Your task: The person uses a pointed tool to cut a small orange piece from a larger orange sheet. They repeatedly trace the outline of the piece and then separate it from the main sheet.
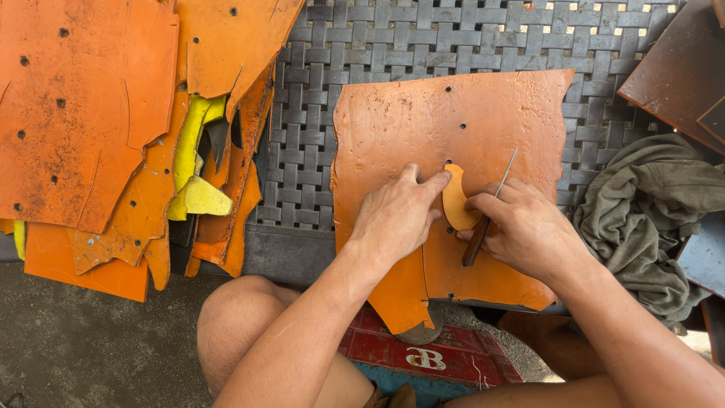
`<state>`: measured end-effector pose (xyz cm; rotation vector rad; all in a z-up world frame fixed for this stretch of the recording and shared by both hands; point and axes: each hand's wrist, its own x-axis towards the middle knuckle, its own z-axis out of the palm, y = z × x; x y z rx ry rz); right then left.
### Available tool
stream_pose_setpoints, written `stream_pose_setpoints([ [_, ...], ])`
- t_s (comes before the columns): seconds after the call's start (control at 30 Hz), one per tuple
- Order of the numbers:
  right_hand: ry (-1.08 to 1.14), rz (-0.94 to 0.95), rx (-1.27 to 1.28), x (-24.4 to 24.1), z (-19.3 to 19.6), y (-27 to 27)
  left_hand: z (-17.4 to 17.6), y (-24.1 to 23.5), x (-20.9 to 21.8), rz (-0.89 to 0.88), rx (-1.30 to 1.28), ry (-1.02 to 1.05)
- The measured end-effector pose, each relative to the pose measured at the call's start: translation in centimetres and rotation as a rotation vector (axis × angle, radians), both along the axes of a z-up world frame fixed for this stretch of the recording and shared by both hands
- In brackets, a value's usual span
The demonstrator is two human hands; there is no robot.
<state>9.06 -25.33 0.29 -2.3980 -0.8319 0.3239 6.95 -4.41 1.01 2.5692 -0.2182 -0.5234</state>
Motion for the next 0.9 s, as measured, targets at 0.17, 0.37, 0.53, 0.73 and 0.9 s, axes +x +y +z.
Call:
stream_pose_setpoints([
  [0.17,0.06,0.032,-0.05,0.4,0.2,-0.2,0.0,0.0,0.0,0.01,0.019,0.023],
  [0.37,0.086,0.04,-0.074,-0.1,0.2,0.1,0.5,-0.1,0.2,0.052,0.003,0.048],
  [0.53,0.341,-0.087,-0.07,-0.7,0.0,0.5,0.1,0.0,0.3,0.032,-0.051,-0.005],
  [0.73,-0.107,-0.257,0.016,0.5,0.1,-0.8,-0.8,0.5,-0.4,0.008,-0.219,-0.137],
  [0.9,0.088,-0.36,-0.053,1.5,-0.1,-1.7,-1.0,-0.4,-1.2,-0.124,-0.068,-0.1],
])
